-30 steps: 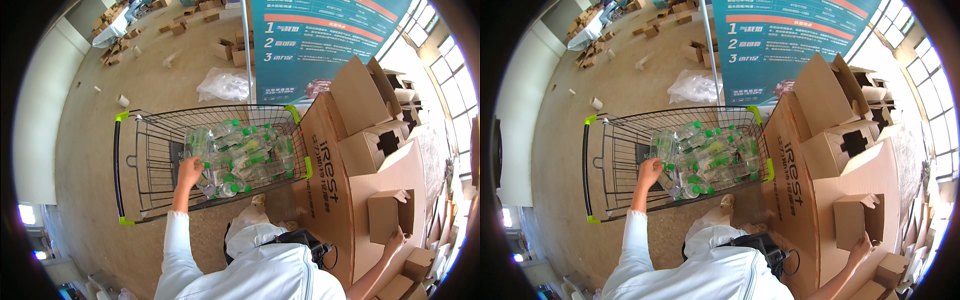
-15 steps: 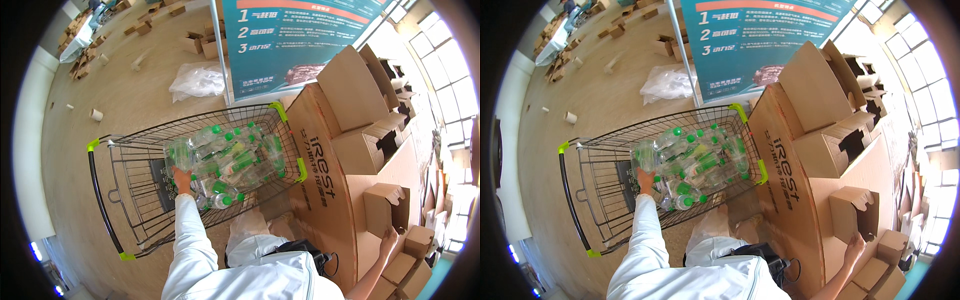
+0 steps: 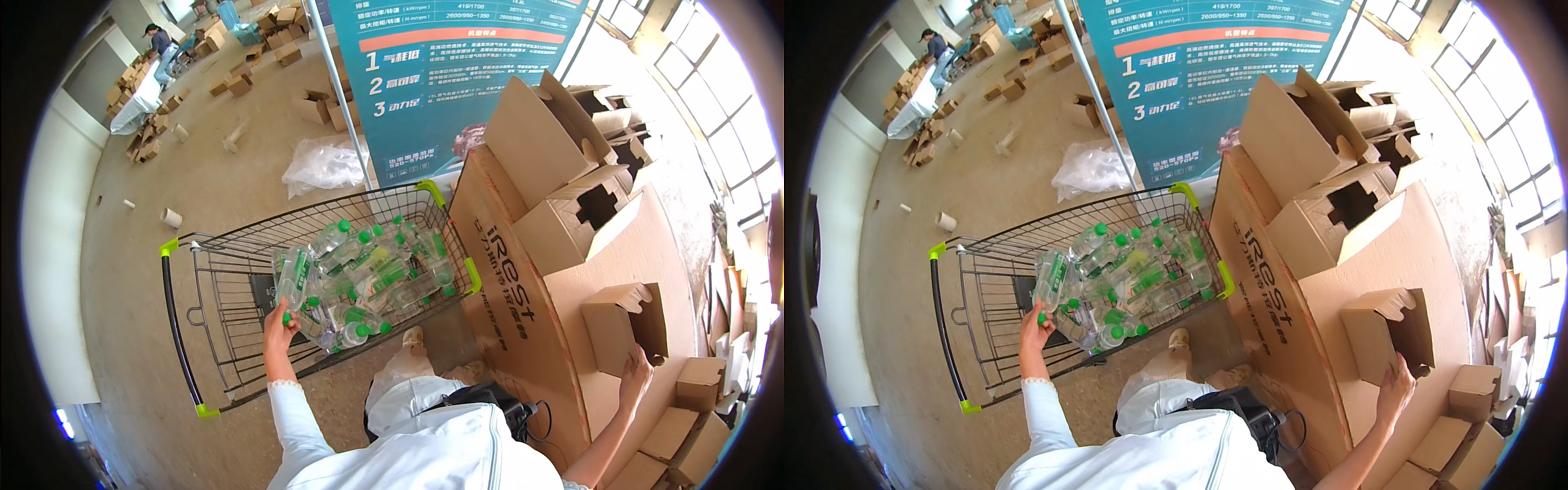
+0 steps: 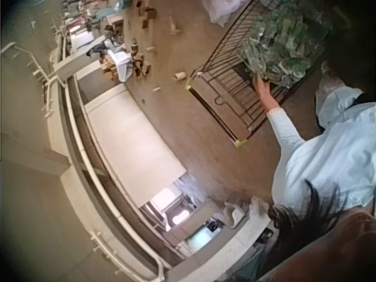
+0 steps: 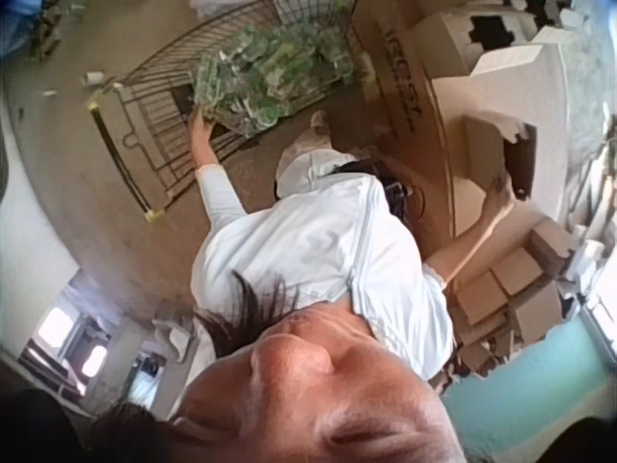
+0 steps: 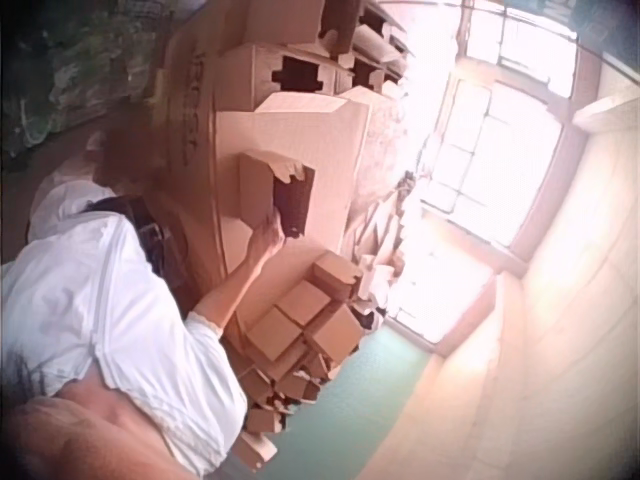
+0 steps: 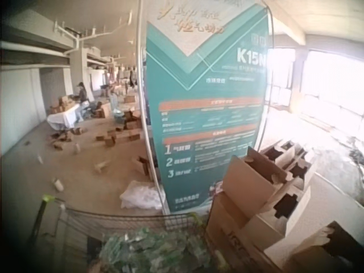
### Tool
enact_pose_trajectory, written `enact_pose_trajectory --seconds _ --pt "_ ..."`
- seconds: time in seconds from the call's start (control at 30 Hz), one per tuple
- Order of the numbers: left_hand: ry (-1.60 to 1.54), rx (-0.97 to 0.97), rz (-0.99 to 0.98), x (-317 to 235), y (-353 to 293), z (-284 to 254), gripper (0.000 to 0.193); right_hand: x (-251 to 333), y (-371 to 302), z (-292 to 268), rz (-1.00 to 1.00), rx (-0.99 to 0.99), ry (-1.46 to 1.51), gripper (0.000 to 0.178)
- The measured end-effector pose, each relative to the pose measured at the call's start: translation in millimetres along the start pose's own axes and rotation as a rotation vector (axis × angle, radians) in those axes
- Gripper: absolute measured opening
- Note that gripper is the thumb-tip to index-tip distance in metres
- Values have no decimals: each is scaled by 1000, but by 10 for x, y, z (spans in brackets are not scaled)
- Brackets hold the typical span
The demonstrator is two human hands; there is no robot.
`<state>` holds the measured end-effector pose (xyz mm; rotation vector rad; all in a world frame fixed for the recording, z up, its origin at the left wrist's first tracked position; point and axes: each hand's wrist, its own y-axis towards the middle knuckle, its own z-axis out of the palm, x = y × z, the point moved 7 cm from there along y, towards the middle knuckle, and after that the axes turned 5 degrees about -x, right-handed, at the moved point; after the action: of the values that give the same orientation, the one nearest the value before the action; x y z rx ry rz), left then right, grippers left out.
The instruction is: The person takes empty plastic bottles from a shopping cart and places them into individual cardboard inserts, then closes the top flaps of the inserts and stacks them on a table.
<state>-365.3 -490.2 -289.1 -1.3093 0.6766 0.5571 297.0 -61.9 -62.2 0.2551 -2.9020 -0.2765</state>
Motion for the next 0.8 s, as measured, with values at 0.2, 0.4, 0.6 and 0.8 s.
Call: enact_pose_trajectory --seconds 0.2,0.4,0.6,0.8 --pt "108 291 197 -328 -1320 760 49 165 -18 -378 -75 -105 106 60" --pt "415 816 454 -498 -2787 1867 74 950 -263 -1203 -580 -282 521 84" --pt "810 1263 467 -198 -4158 3190 53 1508 -604 -1236 -1051 47 563 88" --pt "922 1435 581 137 -4749 3866 60 970 -625 -757 -787 421 652 96"
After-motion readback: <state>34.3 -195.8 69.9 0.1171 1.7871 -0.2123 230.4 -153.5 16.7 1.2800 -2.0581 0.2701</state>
